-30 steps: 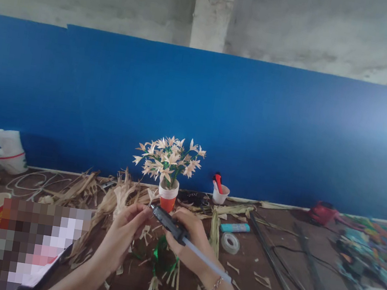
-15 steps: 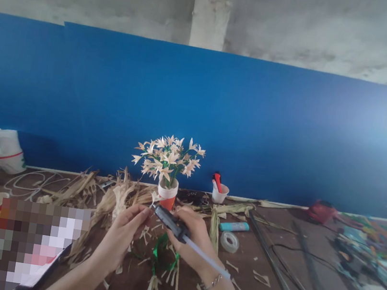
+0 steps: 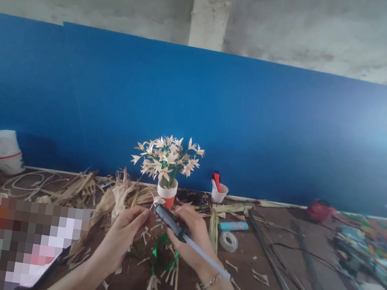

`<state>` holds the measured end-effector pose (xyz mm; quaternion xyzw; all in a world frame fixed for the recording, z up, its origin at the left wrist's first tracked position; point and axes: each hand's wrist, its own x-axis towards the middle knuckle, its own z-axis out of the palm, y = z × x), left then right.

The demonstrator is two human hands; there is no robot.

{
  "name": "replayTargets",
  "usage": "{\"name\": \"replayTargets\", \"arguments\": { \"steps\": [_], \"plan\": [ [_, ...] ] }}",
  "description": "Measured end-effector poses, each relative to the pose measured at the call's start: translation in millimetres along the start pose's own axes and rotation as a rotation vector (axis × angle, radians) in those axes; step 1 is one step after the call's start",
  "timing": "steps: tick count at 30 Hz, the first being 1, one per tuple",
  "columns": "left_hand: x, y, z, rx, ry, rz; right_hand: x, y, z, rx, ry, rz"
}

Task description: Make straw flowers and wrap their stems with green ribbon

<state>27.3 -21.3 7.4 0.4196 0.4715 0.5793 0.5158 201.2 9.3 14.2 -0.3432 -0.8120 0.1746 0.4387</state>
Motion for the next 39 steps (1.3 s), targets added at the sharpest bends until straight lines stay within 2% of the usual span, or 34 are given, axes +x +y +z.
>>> {"name": "replayTargets", "arguments": {
  "steps": [6, 23, 39],
  "plan": [
    [1.7, -4.0, -0.8, 0.001, -0.008, 0.016, 0.8, -4.1, -1.0, 0.014, -0.021, -0.027],
    [1.0, -2.9, -1.5, 0.094, 0.02, 0.028, 1.4, -4.7, -2.2, -0.039, -0.022, 0.024],
    [0.6, -3.7, -1.3, 0.067, 0.011, 0.021, 1.5, -7.4, -3.0, -0.036, -0.038, 0.03]
  ]
}}
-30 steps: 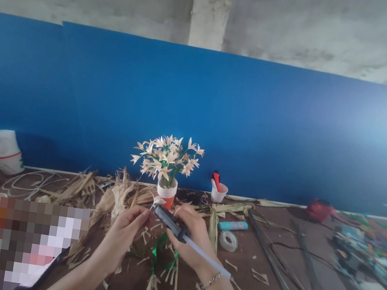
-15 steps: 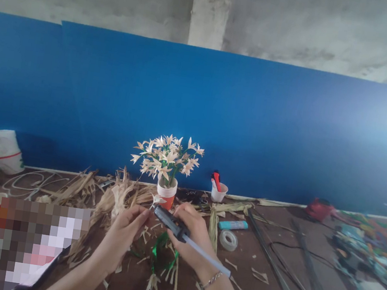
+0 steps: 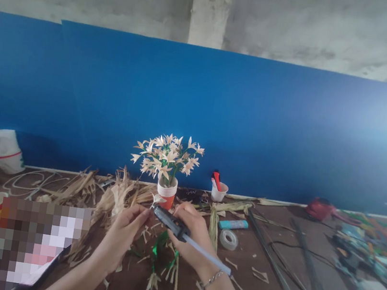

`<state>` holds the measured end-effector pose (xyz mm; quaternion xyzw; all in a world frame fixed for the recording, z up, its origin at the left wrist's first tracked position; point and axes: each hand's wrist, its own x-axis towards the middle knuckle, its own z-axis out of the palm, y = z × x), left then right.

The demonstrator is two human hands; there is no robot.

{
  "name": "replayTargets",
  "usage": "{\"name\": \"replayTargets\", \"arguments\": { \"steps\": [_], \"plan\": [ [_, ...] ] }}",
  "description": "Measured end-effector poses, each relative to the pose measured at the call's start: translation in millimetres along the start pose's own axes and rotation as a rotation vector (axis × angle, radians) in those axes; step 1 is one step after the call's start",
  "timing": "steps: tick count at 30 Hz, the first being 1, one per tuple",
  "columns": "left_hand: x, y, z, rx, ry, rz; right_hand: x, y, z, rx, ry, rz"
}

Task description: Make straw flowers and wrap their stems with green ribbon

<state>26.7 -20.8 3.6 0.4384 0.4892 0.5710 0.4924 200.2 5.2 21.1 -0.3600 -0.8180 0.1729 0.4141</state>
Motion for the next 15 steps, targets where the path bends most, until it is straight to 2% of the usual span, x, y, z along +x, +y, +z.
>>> {"name": "replayTargets", "arguments": {
  "steps": [15],
  "plan": [
    [-1.8, 1.9, 0.2, 0.002, -0.004, 0.003, 0.2, 0.2, -0.5, -0.002, -0.011, 0.02]
  ]
}}
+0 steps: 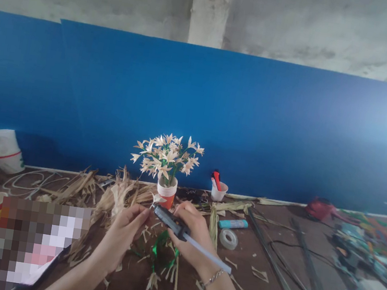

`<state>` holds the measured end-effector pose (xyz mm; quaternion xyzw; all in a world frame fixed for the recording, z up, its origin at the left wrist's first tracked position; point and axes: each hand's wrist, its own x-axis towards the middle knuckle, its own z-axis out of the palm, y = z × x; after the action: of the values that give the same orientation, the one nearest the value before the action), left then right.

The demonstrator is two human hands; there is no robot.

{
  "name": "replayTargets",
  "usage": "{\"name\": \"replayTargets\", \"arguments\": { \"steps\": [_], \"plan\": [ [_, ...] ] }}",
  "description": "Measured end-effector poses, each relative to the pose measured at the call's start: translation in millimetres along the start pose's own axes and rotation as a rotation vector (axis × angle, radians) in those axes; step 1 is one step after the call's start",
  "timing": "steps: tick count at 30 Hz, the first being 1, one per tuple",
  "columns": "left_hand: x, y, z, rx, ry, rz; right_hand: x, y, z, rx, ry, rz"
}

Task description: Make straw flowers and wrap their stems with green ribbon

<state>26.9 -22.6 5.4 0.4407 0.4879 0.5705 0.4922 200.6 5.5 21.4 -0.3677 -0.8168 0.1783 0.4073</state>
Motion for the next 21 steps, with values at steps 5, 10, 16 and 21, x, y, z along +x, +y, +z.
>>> {"name": "replayTargets", "arguments": {
  "steps": [5, 10, 16, 21],
  "plan": [
    [1, -3, -1.0, 0.006, -0.009, 0.003, 0, -2, -2, 0.006, -0.011, -0.008],
    [1, -1, -0.7, 0.001, -0.013, 0.002, 1, -1, -1, -0.004, -0.021, 0.008],
    [0, 0, -1.1, -0.007, -0.021, -0.004, 1, -1, 2, 0.042, 0.058, 0.033],
    [-3, 8, -3.6, -0.033, -0.11, 0.036, 3, 4, -1, 0.232, 0.037, 0.441]
  ]
}}
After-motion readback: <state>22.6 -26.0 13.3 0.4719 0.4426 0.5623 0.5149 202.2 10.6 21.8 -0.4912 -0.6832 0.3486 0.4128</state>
